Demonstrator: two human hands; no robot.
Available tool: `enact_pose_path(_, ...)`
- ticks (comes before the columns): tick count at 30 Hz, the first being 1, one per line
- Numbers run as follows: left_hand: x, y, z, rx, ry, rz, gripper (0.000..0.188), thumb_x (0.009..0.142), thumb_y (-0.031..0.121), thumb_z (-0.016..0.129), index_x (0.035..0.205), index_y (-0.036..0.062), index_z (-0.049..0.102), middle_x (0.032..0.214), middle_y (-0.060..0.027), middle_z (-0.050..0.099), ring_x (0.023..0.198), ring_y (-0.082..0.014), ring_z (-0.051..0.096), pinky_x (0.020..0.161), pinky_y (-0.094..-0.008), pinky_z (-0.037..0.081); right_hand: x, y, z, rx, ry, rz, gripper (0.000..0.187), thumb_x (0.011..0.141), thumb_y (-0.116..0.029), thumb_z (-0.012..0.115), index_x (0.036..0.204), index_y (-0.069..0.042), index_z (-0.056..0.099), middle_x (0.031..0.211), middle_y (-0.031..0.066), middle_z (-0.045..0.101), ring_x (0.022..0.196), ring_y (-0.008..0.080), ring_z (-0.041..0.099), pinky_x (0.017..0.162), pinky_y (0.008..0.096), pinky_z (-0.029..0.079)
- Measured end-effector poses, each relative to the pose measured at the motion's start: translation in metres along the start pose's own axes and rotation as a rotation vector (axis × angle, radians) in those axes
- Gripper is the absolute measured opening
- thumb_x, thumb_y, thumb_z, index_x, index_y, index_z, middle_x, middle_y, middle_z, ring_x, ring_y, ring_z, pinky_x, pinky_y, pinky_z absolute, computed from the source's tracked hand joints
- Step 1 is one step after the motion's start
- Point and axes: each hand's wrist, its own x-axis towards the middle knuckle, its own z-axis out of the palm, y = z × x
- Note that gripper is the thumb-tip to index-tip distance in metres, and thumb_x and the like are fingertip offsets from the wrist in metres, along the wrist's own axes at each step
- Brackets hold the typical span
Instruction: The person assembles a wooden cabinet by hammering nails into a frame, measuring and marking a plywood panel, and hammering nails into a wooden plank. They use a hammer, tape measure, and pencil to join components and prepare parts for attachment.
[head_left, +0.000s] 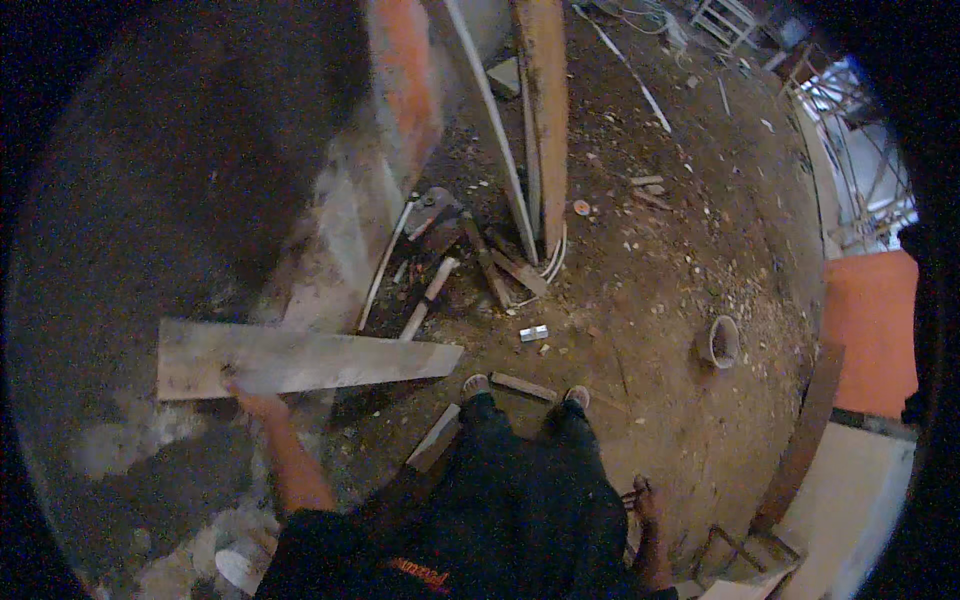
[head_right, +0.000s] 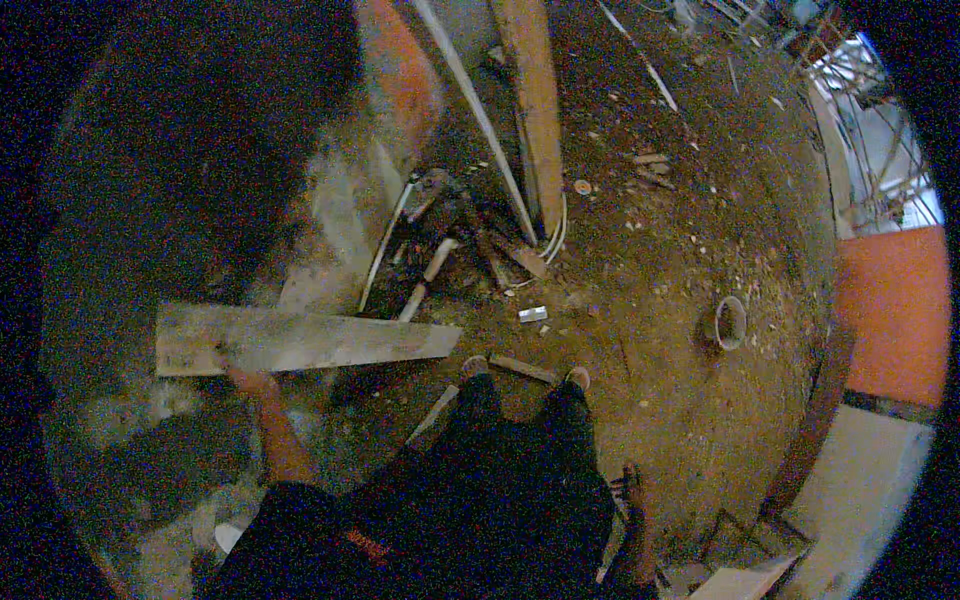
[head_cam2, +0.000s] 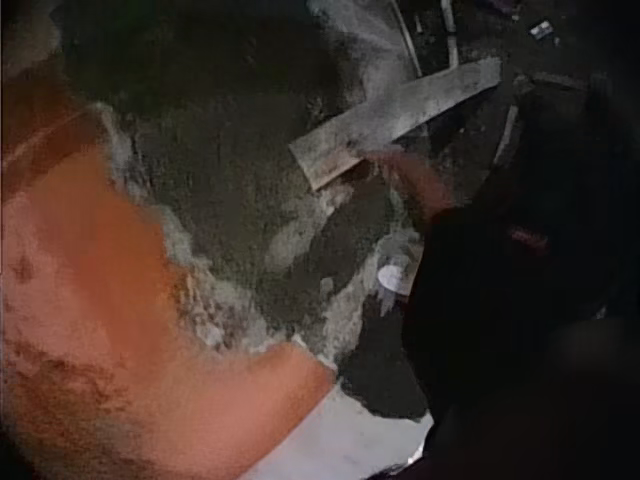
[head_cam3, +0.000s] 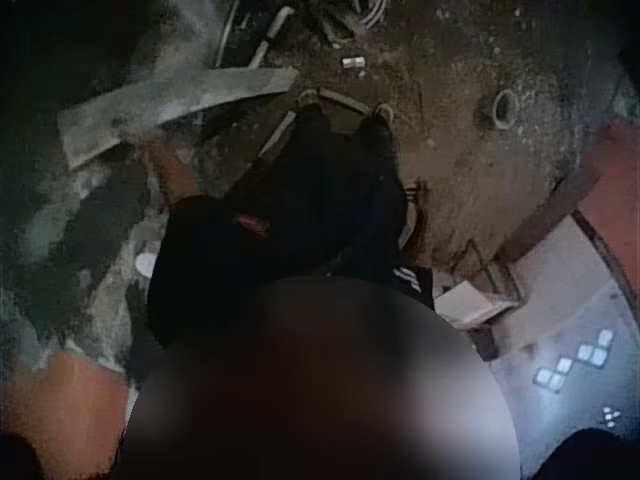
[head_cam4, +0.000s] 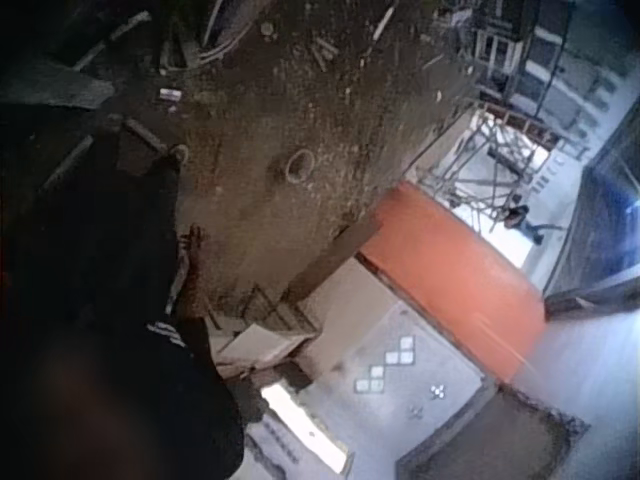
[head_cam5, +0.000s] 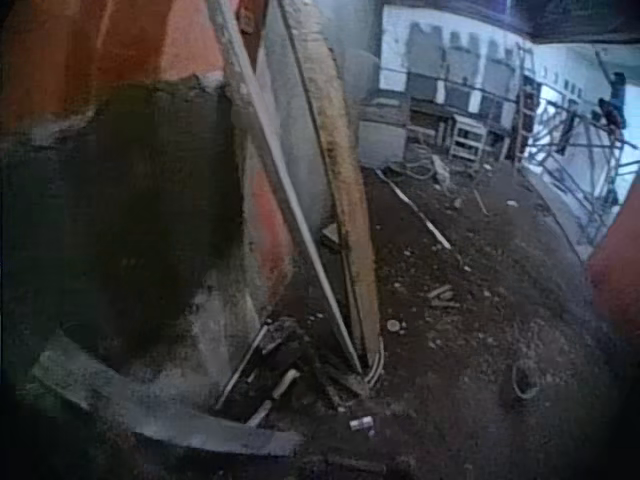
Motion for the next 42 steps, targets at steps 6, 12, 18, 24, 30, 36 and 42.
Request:
enact_pose_path(6,0.008,0.018,0.01,0.007,-0.003,-0.047,0.061,0.097,0.043,0.055,0.144,0.0057,0.047,0.142,-0.0129,0.054,0.129,-0.0308,0.052,0.112,-0.0458,0.039,-0.092,-0.04,0.065,-0.003,0.13,0.047,0.053,0.098,-0.055,0.056,0.129,-0.011,0.058,0.088,0.0106,0.069,0.062,0.0212,0.065,0.052,0.035,0.051)
enact_pose_path(12,-0.029,0.066,0.072,-0.221,-0.139,-0.162,0.064,0.097,0.051,0.051,0.144,0.0076,0.047,0.142,-0.012,0.053,0.128,-0.031,0.052,0.11,-0.047,0.041,-0.105,-0.013,0.103,0.115,0.153,0.103,0.052,0.1,-0.05,0.054,0.131,-0.009,0.058,0.095,0.0128,0.07,0.068,0.0236,0.066,0.058,0.039,0.054)
enact_pose_path(18,-0.088,0.152,0.208,-0.392,-0.47,-0.083,0.068,0.097,0.058,0.047,0.145,0.0095,0.046,0.141,-0.0111,0.053,0.126,-0.0312,0.052,0.108,-0.0482,0.043,-0.101,0.065,0.118,0.213,0.197,0.086,0.05,0.102,-0.045,0.051,0.134,-0.007,0.058,0.101,0.0151,0.07,0.074,0.0261,0.067,0.064,0.0431,0.057)
enact_pose_path(24,-0.188,0.296,0.287,-0.625,-0.84,0.021,0.071,0.095,0.058,0.054,0.144,0.0077,0.046,0.138,-0.0123,0.053,0.124,-0.0294,0.053,0.107,-0.0469,0.043,-0.055,0.172,0.133,0.004,0.386,-0.164,0.041,0.102,-0.041,0.052,0.119,-0.005,0.064,0.088,0.0107,0.068,0.072,0.0212,0.065,0.061,0.0396,0.055)
enact_pose_path(30,-0.299,0.435,0.315,-0.851,-2.036,0.342,0.06,0.088,0.058,0.063,0.108,0.0017,0.061,0.098,-0.0161,0.068,0.092,-0.0274,0.067,0.085,-0.0393,0.056,-0.047,0.204,0.117,-0.001,0.321,-0.043,0.039,0.099,-0.042,0.055,0.105,-0.005,0.064,0.083,0.0122,0.066,0.072,0.027,0.066,0.062,0.0421,0.054)
enact_pose_path(36,-0.406,0.491,0.32,-0.943,-2.148,0.188,0.038,0.095,0.043,0.06,0.095,0.0052,0.061,0.084,-0.0125,0.068,0.076,-0.0238,0.064,0.073,-0.0385,0.053,-0.089,0.105,0.084,0.032,0.575,-0.123,0.037,0.096,-0.036,0.06,0.117,-0.005,0.065,0.103,0.0167,0.069,0.092,0.0333,0.067,0.08,0.0455,0.053)
enact_pose_path(42,-0.522,0.501,0.345,-1.162,-2.47,-0.053,0.015,0.102,0.018,0.052,0.095,0.008,0.062,0.084,-0.0066,0.065,0.073,-0.0208,0.06,0.075,-0.0393,0.046,-0.137,0.024,0.014,0.356,0.739,-0.37,0.069,0.093,-0.053,0.061,0.141,-0.006,0.051,0.122,0.0238,0.066,0.116,0.0443,0.06,0.104,0.0488,0.045)
